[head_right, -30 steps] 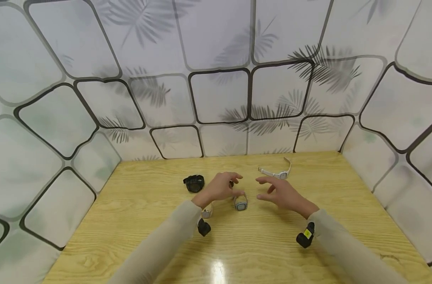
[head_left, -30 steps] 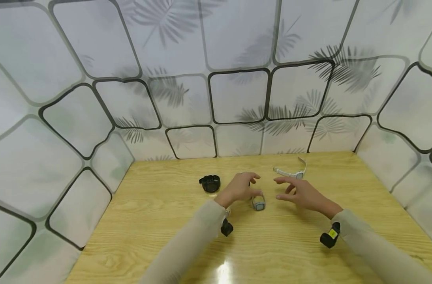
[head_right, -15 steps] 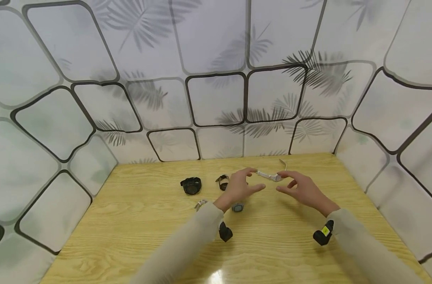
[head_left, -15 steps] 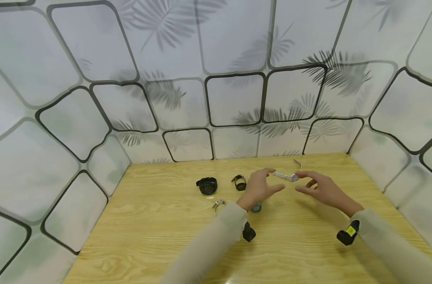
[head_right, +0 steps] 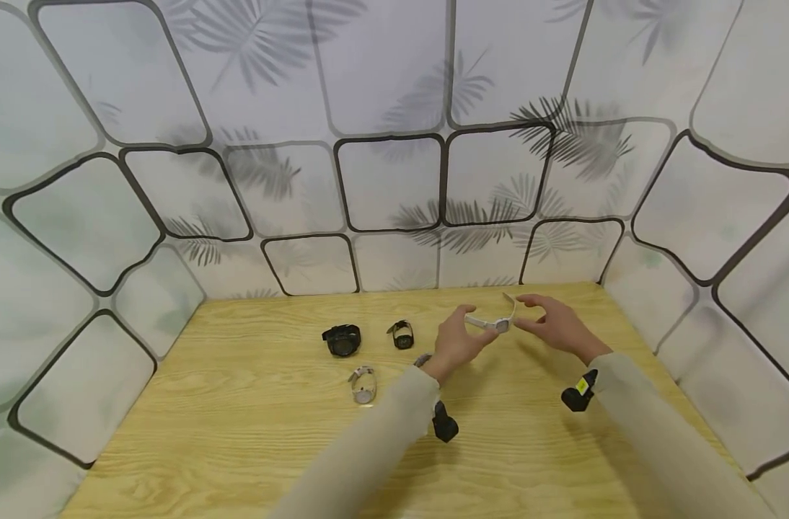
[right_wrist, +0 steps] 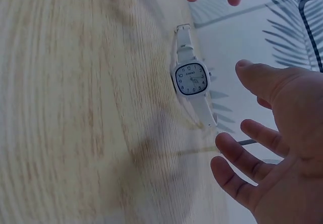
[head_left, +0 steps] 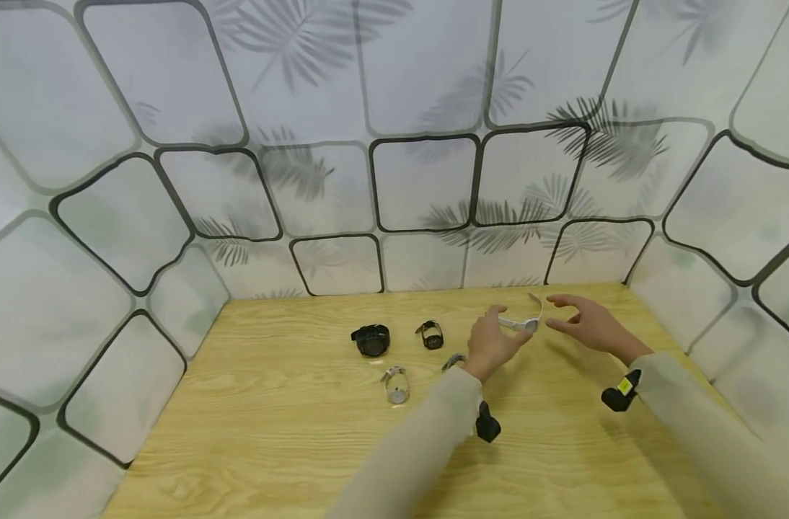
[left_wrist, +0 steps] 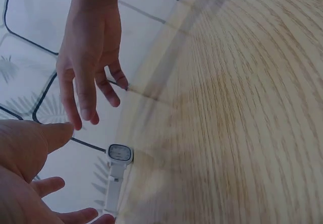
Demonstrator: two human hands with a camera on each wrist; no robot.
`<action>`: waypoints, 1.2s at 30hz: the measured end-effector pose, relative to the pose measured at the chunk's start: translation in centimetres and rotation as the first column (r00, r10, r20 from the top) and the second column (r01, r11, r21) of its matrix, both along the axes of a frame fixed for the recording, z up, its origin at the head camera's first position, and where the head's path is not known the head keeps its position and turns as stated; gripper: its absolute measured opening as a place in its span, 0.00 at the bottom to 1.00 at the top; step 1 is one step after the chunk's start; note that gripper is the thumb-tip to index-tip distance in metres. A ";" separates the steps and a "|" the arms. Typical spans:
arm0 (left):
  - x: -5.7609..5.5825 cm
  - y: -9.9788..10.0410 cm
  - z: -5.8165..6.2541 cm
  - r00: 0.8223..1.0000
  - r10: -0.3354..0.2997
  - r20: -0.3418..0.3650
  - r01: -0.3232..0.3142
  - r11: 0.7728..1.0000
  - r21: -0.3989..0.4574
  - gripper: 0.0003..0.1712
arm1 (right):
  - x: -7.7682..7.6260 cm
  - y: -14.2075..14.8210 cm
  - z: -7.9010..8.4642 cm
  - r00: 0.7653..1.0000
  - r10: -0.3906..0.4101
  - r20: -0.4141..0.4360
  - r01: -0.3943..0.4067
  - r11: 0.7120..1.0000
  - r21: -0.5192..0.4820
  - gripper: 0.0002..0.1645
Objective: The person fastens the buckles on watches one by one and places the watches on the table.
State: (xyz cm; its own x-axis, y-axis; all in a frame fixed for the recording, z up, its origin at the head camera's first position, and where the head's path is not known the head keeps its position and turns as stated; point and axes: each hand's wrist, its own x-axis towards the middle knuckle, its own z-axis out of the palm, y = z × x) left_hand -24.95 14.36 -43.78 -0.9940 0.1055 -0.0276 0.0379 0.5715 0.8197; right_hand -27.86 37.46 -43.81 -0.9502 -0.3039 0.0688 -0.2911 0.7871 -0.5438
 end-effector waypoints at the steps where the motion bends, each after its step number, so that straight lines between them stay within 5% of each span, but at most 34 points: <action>1: -0.1 0.2 -0.2 1.000 0.010 0.009 -0.010 1.000 -0.003 0.35 | -0.3 0.0 -0.1 1.000 0.004 0.002 -0.004 1.000 -0.001 0.38; 17: -3.1 3.8 -3.0 0.993 0.114 0.040 -0.110 0.990 -0.083 0.28 | -3.0 0.3 -3.2 0.995 0.048 0.090 -0.041 0.997 -0.071 0.41; 25: -4.7 3.6 -3.5 0.994 0.064 -0.091 -0.075 0.989 -0.127 0.21 | -3.7 0.2 -2.9 0.989 0.062 0.136 -0.053 0.996 -0.068 0.44; 36: -5.6 3.6 -2.9 0.999 0.021 -0.045 -0.031 0.971 -0.239 0.19 | -4.6 0.4 -3.5 0.986 0.109 0.126 -0.101 0.992 -0.070 0.41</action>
